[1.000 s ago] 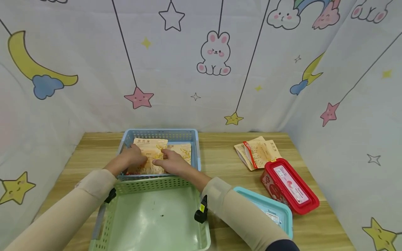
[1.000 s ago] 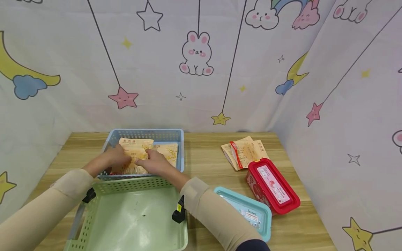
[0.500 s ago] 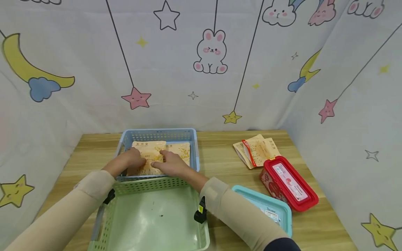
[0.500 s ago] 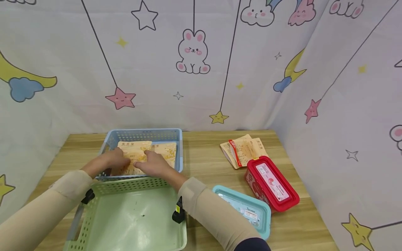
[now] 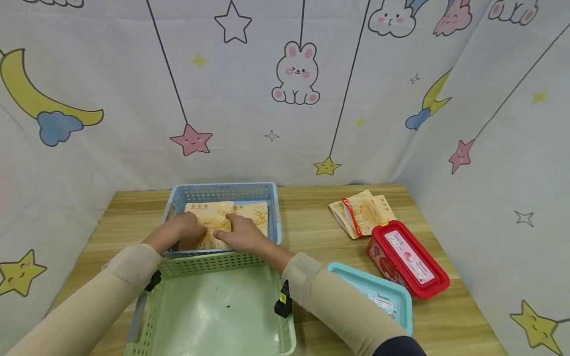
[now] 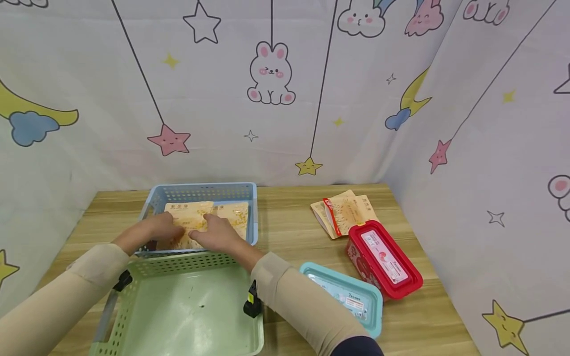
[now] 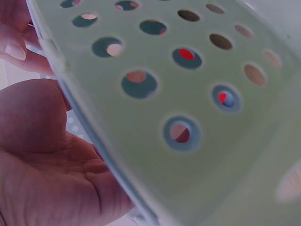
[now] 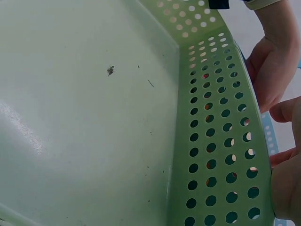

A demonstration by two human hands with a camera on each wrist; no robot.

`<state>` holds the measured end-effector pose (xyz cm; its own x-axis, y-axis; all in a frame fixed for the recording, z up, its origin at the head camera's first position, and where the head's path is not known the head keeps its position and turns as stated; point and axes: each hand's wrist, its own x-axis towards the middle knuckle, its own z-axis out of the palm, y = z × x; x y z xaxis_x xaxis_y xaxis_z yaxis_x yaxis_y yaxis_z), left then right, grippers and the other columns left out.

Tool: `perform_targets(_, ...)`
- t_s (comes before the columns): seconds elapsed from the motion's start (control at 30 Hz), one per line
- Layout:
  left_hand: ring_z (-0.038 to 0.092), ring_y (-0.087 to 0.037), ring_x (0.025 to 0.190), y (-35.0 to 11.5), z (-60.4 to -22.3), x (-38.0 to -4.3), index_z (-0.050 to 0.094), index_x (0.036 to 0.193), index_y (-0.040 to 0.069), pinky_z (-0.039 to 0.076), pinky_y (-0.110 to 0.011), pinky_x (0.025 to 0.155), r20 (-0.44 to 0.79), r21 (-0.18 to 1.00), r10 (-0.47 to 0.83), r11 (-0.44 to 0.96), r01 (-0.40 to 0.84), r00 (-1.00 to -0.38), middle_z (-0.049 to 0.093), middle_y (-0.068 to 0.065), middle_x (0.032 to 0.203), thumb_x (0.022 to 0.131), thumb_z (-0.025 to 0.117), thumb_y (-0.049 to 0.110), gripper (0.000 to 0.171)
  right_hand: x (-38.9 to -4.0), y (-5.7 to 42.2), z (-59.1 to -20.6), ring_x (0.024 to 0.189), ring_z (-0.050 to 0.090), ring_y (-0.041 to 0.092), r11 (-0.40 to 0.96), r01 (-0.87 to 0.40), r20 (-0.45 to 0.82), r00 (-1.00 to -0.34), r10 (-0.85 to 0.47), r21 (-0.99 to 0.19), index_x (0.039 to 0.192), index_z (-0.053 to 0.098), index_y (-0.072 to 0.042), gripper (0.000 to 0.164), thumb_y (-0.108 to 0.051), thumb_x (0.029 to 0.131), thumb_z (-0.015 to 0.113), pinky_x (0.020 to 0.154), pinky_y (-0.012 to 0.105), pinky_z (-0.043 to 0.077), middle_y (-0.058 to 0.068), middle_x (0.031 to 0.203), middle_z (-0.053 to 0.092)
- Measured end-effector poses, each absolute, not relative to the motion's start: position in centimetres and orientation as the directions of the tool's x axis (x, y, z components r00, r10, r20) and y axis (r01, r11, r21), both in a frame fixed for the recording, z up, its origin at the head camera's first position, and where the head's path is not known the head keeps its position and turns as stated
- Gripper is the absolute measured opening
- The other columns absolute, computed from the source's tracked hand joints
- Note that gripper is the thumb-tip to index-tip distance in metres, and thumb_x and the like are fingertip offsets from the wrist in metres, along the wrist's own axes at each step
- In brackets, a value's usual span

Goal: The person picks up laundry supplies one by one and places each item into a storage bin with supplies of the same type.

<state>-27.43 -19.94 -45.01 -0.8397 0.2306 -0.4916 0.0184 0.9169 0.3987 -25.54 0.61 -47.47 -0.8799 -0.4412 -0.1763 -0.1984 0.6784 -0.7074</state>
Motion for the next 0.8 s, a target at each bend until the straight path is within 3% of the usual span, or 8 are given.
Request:
perform_targets(0.17,0.049,-0.022,0.065,-19.6,-44.5,-27.1,0.06,0.087,0.0,0.044,-0.038,0.066,-0.496,0.361,0.217,0.932,0.027,-0.841,0.051,-0.009,0.076,0.105,0.05,0.023,0.031,-25.6,0.7,-47.6,0.087,0.066,0.015,0.675,-0.21,-0.166,-0.879,-0.447,-0.707,0.162,0.043,-0.007,0.07,-0.046,0.106,0.06,0.079,0.035,0.056,0.004,0.109,0.072)
perform_targets(0.3,0.048,-0.02,0.062,-19.3,-44.4,-27.0,0.062,0.084,0.003,0.045,-0.038,0.066,-0.499,0.336,0.218,0.941,0.045,-0.838,0.051,-0.007,0.074,0.108,0.05,0.027,0.036,-25.7,0.7,-47.7,0.084,0.066,0.013,0.676,-0.213,-0.163,-0.879,-0.447,-0.705,0.161,0.044,-0.006,0.07,-0.046,0.106,0.061,0.078,0.034,0.056,0.004,0.108,0.072)
perform_targets(0.6,0.043,-0.017,0.059,-19.0,-44.4,-27.1,0.061,0.079,0.007,0.047,-0.039,0.067,-0.504,0.299,0.207,0.953,0.056,-0.838,0.048,-0.004,0.071,0.109,0.05,0.029,0.04,-25.7,0.6,-48.0,0.125,0.066,0.024,0.662,-0.213,-0.16,-0.876,-0.455,-0.719,0.162,0.043,-0.008,0.068,-0.046,0.107,0.059,0.097,0.041,0.057,0.01,0.148,0.062)
perform_targets(0.8,0.052,-0.021,0.064,-18.6,-44.2,-26.7,0.069,0.091,0.0,0.048,-0.041,0.068,-0.489,0.297,0.208,0.953,0.063,-0.847,0.055,-0.007,0.073,0.109,0.052,0.032,0.04,-25.7,0.7,-48.1,0.131,0.063,0.027,0.64,-0.218,-0.151,-0.87,-0.469,-0.737,0.163,0.042,-0.009,0.068,-0.046,0.107,0.058,0.099,0.042,0.056,0.011,0.155,0.056)
